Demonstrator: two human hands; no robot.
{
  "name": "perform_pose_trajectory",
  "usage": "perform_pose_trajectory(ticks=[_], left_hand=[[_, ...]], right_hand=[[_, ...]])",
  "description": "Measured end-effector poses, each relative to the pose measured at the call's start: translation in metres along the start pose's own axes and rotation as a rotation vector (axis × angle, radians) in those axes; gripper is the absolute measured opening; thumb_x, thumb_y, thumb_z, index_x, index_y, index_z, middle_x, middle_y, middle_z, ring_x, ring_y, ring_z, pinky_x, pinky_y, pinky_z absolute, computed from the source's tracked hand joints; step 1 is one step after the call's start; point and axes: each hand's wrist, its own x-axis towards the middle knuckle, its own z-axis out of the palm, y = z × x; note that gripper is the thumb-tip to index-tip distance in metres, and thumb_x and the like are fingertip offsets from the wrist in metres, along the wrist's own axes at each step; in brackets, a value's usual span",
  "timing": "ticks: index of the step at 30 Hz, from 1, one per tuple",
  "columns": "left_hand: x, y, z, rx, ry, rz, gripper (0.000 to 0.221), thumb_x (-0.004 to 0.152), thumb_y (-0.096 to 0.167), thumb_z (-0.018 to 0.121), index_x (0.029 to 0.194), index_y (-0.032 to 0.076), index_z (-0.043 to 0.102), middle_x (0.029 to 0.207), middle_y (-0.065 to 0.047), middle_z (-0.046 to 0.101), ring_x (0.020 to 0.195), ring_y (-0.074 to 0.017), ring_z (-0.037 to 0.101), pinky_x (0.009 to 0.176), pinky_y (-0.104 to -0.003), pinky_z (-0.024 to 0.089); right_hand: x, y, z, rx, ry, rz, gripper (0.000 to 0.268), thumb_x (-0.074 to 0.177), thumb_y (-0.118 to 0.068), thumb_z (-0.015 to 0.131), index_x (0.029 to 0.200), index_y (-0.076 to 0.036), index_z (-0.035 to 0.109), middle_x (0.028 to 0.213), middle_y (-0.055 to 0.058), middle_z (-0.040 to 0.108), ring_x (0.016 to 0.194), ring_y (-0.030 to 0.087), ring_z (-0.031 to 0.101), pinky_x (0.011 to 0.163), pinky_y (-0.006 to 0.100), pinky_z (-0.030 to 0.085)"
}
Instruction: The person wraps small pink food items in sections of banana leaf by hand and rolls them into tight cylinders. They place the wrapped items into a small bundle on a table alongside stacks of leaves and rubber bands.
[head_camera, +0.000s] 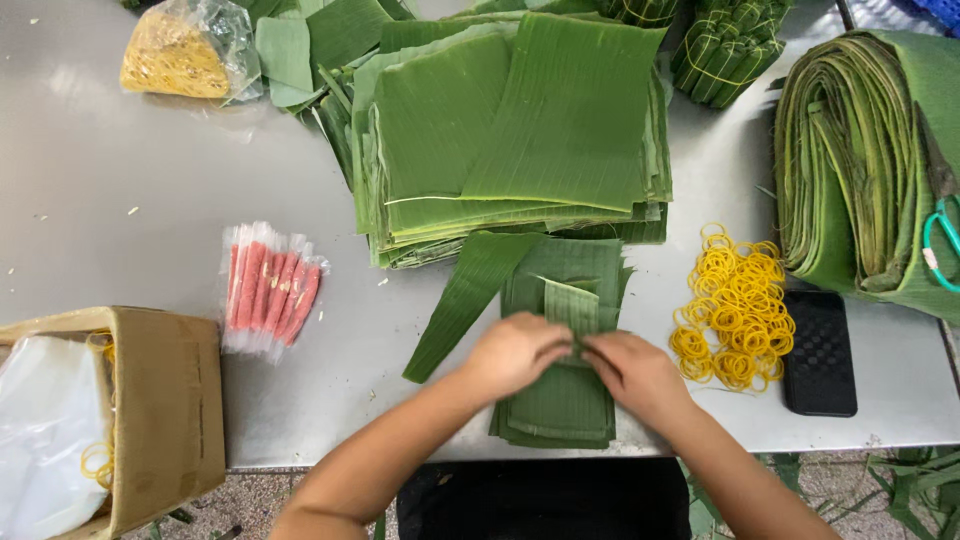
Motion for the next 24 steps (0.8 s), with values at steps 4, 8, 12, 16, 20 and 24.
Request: perform_pose_trajectory(ticks=[4,8,12,16,20,24], left_hand=[[0.009,-0.007,0.0,0.155,0.075,0.193,0.015,0.091,0.022,0.073,0.099,0.012,0.066,0.104,-0.009,0.067,0.097,-0.0315,0.064,0.083,-0.043,0.055],[0.003,-0.007,-0.003,0.105,-0.061,0.24,0.029,0.084,0.028,0.075,0.102,0.008,0.064,0.097,-0.011,0.065,0.097,-0.0332,0.064,0.086,-0.046,0.053],[0.018,-0.018,-0.005,0.023,-0.12,0.074,0.024,0.088,0.032,0.077,0.097,0.012,0.068,0.093,-0.006,0.067,0.094,-0.0305,0.065,0.082,-0.045,0.053],[0.015,-0.016,-0.005,0.258,0.065,0.196,0.022,0.086,0.031,0.077,0.097,0.014,0.069,0.095,-0.004,0.066,0.092,-0.0285,0.064,0.082,-0.044,0.052],[-0.025,0.011,-0.015,0.262,-0.19,0.342,0.027,0.078,0.023,0.078,0.101,0.012,0.07,0.099,-0.006,0.063,0.098,-0.0276,0.062,0.084,-0.043,0.052],[-0.048,0.032,-0.026,0.169,-0.166,0.308,0.042,0.066,0.022,0.075,0.106,0.009,0.07,0.114,-0.011,0.063,0.107,-0.0315,0.061,0.087,-0.043,0.053]], right_hand=[[0.009,0.007,-0.002,-0.105,-0.092,-0.066,0.023,0.084,-0.024,0.075,0.104,-0.013,0.074,0.111,0.006,0.071,0.094,0.03,0.069,0.076,0.039,0.057],[0.011,0.007,-0.008,-0.084,-0.164,-0.101,0.032,0.077,-0.029,0.079,0.103,-0.01,0.073,0.103,0.008,0.069,0.095,0.033,0.068,0.077,0.041,0.056],[0.02,0.011,-0.01,-0.018,-0.133,0.003,0.028,0.082,-0.029,0.08,0.105,-0.014,0.076,0.1,0.005,0.074,0.095,0.029,0.069,0.082,0.039,0.057],[0.02,0.012,-0.006,-0.146,-0.009,-0.234,0.026,0.084,-0.021,0.074,0.107,-0.011,0.074,0.112,0.007,0.075,0.104,0.027,0.07,0.09,0.038,0.056],[0.013,0.008,0.004,-0.202,0.015,-0.203,0.033,0.083,-0.019,0.075,0.113,-0.007,0.074,0.118,0.009,0.075,0.105,0.029,0.07,0.091,0.038,0.055],[0.008,0.005,0.007,-0.086,-0.024,-0.213,0.032,0.082,-0.02,0.077,0.112,-0.008,0.074,0.116,0.008,0.074,0.101,0.029,0.071,0.092,0.039,0.055]])
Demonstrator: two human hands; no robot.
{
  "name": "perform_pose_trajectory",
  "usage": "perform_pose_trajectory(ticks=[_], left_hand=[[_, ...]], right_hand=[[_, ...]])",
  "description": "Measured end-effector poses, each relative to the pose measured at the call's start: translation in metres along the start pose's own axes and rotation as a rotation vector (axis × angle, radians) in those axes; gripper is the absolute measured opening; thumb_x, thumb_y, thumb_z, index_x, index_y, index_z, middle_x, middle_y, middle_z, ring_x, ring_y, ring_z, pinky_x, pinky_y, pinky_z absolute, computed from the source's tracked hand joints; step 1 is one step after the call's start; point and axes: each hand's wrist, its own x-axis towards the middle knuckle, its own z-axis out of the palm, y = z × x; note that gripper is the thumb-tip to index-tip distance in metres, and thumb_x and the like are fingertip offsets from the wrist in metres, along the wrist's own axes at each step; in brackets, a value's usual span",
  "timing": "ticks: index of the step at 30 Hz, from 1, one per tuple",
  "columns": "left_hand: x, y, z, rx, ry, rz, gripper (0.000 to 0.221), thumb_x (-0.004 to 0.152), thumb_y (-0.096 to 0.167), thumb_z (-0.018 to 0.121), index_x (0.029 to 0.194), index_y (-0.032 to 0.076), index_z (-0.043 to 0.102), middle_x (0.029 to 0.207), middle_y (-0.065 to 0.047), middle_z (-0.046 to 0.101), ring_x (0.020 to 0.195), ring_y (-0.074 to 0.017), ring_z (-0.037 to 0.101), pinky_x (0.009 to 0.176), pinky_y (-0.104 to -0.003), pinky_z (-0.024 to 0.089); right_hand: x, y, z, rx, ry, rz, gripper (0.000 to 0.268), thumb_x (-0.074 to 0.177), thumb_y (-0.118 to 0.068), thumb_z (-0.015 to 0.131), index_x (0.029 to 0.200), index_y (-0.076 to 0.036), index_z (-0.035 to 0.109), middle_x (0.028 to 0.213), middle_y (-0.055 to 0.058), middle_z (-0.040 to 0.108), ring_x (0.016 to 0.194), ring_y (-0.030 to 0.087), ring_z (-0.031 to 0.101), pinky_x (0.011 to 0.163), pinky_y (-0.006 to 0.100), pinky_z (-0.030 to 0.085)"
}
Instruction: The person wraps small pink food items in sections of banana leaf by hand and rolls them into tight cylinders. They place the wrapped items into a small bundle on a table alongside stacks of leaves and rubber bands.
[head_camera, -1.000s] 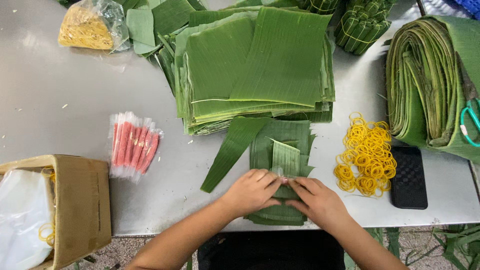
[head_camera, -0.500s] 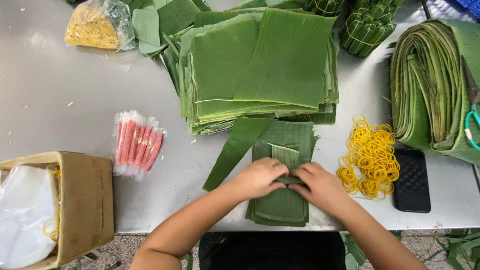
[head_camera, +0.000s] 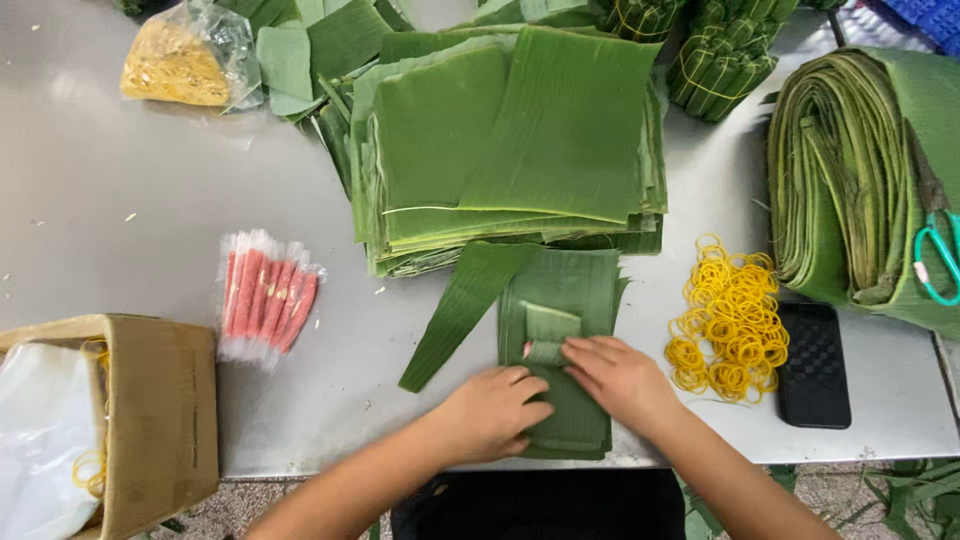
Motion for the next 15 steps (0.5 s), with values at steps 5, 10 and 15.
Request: perform_pose_trajectory(ticks=[5,10,15], left_hand=[[-0.008,0.012,0.005,0.154,-0.029,0.02,0.038,0.076,0.024,0.076,0.109,0.006,0.067,0.113,-0.011,0.061,0.112,-0.0306,0.061,0.098,-0.044,0.054],[-0.011,0.005,0.018,0.162,0.061,-0.021,0.038,0.083,0.02,0.073,0.117,0.006,0.068,0.121,-0.013,0.064,0.114,-0.0304,0.062,0.086,-0.039,0.056],[0.011,-0.026,0.031,-0.075,0.238,-0.221,0.021,0.084,0.021,0.072,0.104,0.018,0.078,0.107,-0.003,0.076,0.099,-0.0267,0.069,0.084,-0.038,0.057]], right_hand=[[-0.002,-0.014,-0.002,0.053,-0.067,-0.018,0.032,0.082,-0.018,0.077,0.113,-0.008,0.073,0.117,0.008,0.074,0.104,0.028,0.07,0.094,0.038,0.055],[-0.004,-0.023,-0.016,0.146,-0.141,0.044,0.039,0.084,-0.019,0.074,0.12,-0.004,0.071,0.128,0.012,0.07,0.117,0.032,0.063,0.099,0.04,0.051],[-0.018,-0.009,-0.025,0.333,-0.289,0.08,0.056,0.087,-0.027,0.071,0.131,0.006,0.063,0.141,0.024,0.057,0.129,0.042,0.05,0.104,0.047,0.04]])
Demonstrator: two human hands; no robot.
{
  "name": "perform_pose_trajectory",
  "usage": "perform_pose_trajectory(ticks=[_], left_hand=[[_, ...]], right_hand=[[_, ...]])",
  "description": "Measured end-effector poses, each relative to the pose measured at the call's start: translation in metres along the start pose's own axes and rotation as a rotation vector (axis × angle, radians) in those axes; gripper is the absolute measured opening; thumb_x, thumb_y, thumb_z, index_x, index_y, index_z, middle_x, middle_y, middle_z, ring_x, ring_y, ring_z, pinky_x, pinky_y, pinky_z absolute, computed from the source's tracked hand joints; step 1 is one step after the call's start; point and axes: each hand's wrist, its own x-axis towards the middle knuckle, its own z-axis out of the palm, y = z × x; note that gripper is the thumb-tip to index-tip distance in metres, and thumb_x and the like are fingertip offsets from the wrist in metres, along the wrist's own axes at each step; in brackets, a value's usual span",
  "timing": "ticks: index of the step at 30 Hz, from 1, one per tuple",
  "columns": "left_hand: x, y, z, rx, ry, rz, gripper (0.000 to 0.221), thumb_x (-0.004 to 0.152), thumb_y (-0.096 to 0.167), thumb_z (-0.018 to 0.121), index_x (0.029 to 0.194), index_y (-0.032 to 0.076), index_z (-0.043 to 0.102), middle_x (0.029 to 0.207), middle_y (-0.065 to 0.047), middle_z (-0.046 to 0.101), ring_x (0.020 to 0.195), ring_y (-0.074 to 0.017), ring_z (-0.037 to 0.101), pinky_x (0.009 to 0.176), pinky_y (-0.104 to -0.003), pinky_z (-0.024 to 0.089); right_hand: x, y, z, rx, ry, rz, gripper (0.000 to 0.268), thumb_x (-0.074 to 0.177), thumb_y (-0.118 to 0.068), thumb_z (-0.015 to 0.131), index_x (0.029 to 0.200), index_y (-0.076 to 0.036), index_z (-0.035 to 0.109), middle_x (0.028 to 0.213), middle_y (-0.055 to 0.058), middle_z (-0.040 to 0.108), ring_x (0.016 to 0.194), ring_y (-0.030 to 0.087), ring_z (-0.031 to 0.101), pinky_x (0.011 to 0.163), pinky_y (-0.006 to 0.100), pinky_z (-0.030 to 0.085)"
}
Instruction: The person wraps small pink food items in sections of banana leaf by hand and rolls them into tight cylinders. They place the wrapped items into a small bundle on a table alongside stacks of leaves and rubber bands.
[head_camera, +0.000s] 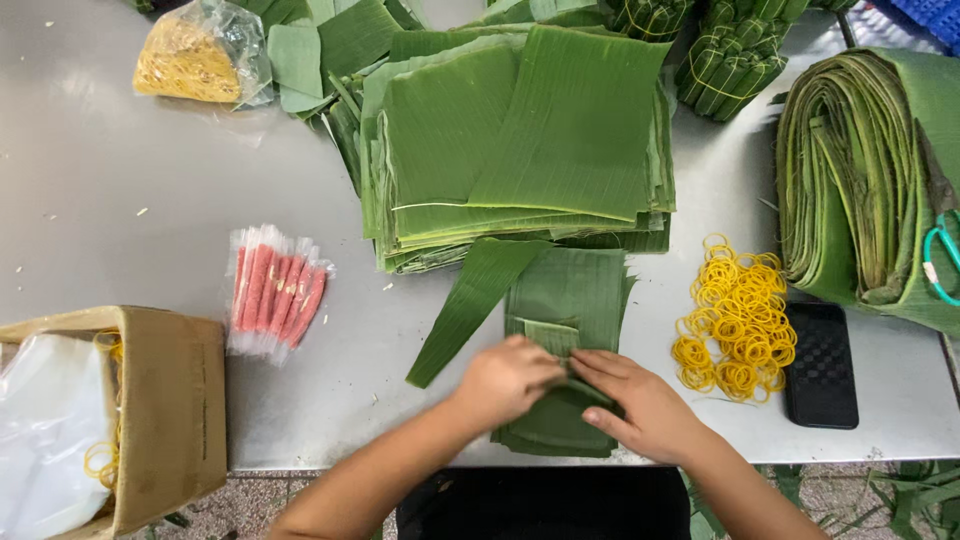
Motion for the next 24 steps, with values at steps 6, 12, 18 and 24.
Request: perform_pose_trajectory(ticks=[6,12,18,24], left_hand=[[0.036,-0.032,0.01,-0.117,-0.071,-0.268,0.031,0.09,0.038,0.074,0.102,0.01,0.076,0.102,-0.011,0.075,0.097,-0.0349,0.069,0.083,-0.046,0.055],[0.044,-0.025,0.004,-0.073,-0.183,-0.291,0.035,0.088,0.044,0.072,0.101,0.012,0.075,0.103,-0.01,0.075,0.096,-0.0342,0.069,0.079,-0.046,0.055],[0.05,-0.015,0.0,0.018,-0.173,-0.305,0.032,0.089,0.045,0.071,0.097,0.014,0.073,0.098,-0.007,0.075,0.094,-0.0316,0.07,0.076,-0.045,0.054],[0.039,-0.002,-0.008,0.24,0.168,0.0,0.031,0.079,0.031,0.08,0.1,0.011,0.069,0.1,-0.011,0.067,0.097,-0.0342,0.065,0.082,-0.046,0.052]], right_hand=[[-0.039,0.048,-0.011,-0.603,0.684,0.402,0.042,0.101,-0.041,0.057,0.131,-0.014,0.069,0.144,0.018,0.056,0.141,0.048,0.047,0.12,0.064,0.03],[-0.076,0.076,-0.035,-0.777,0.773,0.673,0.055,0.11,-0.048,0.057,0.142,-0.004,0.065,0.148,0.033,0.051,0.132,0.05,0.05,0.112,0.077,0.019],[-0.029,0.027,-0.007,-0.373,0.574,0.19,0.028,0.088,-0.022,0.075,0.113,-0.011,0.072,0.117,0.011,0.071,0.111,0.033,0.065,0.099,0.043,0.051],[0.014,-0.008,0.024,-0.404,0.242,-0.091,0.038,0.082,-0.019,0.075,0.116,-0.004,0.069,0.11,0.01,0.064,0.105,0.033,0.061,0.092,0.043,0.051]])
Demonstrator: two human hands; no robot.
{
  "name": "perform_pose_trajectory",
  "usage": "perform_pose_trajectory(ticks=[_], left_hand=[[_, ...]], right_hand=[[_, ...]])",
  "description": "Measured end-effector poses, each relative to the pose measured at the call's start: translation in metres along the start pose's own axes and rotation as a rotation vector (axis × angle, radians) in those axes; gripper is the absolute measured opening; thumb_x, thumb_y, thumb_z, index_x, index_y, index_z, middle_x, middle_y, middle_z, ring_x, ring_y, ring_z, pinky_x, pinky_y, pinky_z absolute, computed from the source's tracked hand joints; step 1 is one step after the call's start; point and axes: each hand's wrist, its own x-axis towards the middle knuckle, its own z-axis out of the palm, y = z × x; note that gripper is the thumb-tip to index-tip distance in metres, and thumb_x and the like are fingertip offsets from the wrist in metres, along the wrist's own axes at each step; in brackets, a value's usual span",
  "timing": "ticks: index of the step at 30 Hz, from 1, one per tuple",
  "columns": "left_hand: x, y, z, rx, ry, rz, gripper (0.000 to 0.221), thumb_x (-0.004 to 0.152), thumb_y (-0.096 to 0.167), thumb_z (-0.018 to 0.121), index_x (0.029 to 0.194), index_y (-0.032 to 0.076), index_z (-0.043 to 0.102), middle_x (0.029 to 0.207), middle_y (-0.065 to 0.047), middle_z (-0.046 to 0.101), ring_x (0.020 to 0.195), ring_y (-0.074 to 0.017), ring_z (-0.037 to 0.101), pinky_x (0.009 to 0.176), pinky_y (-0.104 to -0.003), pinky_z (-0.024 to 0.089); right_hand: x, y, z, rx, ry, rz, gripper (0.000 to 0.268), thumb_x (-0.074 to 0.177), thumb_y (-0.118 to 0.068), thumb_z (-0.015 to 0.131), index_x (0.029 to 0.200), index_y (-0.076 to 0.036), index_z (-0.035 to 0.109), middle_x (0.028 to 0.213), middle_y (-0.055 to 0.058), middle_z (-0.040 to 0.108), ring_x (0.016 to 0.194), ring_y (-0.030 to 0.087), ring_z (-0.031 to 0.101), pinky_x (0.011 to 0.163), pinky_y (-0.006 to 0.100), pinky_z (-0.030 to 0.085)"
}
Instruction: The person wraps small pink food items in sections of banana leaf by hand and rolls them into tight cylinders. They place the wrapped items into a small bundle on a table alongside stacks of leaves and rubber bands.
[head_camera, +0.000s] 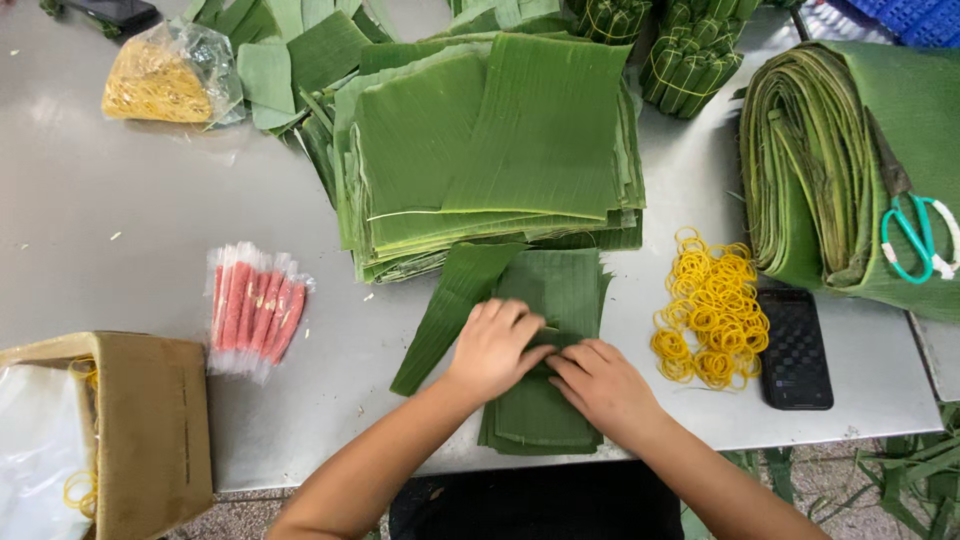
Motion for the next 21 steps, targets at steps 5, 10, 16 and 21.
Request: perform_pose_trajectory(ticks=[5,10,16,21], left_hand=[[-0.013,-0.002,-0.01,-0.263,-0.193,0.099,0.032,0.082,0.025,0.079,0.107,0.009,0.066,0.105,-0.011,0.067,0.102,-0.0342,0.065,0.088,-0.045,0.054],[-0.002,-0.014,-0.008,-0.306,-0.4,-0.03,0.026,0.088,0.025,0.078,0.107,0.011,0.067,0.103,-0.009,0.07,0.1,-0.0338,0.066,0.085,-0.046,0.053],[0.0,-0.004,-0.011,-0.267,-0.374,0.052,0.03,0.08,0.019,0.077,0.104,0.007,0.065,0.101,-0.014,0.067,0.099,-0.0369,0.065,0.081,-0.046,0.054],[-0.002,-0.018,0.0,-0.374,-0.377,-0.04,0.024,0.087,0.019,0.077,0.107,0.009,0.069,0.1,-0.011,0.07,0.098,-0.0361,0.067,0.085,-0.047,0.053]], right_hand=[[0.019,0.008,-0.002,0.069,-0.107,0.062,0.042,0.078,-0.023,0.077,0.111,0.0,0.066,0.109,0.016,0.063,0.104,0.038,0.06,0.091,0.045,0.049],[0.031,0.021,-0.011,0.215,-0.223,0.199,0.034,0.082,-0.029,0.079,0.106,-0.007,0.071,0.099,0.012,0.068,0.095,0.035,0.065,0.082,0.044,0.053],[0.03,0.024,-0.02,0.251,-0.169,0.173,0.034,0.078,-0.034,0.08,0.098,-0.008,0.071,0.093,0.011,0.069,0.091,0.035,0.068,0.075,0.043,0.056],[0.038,0.026,-0.018,0.245,-0.162,0.187,0.03,0.083,-0.032,0.079,0.102,-0.01,0.072,0.097,0.009,0.07,0.092,0.033,0.068,0.078,0.042,0.056]])
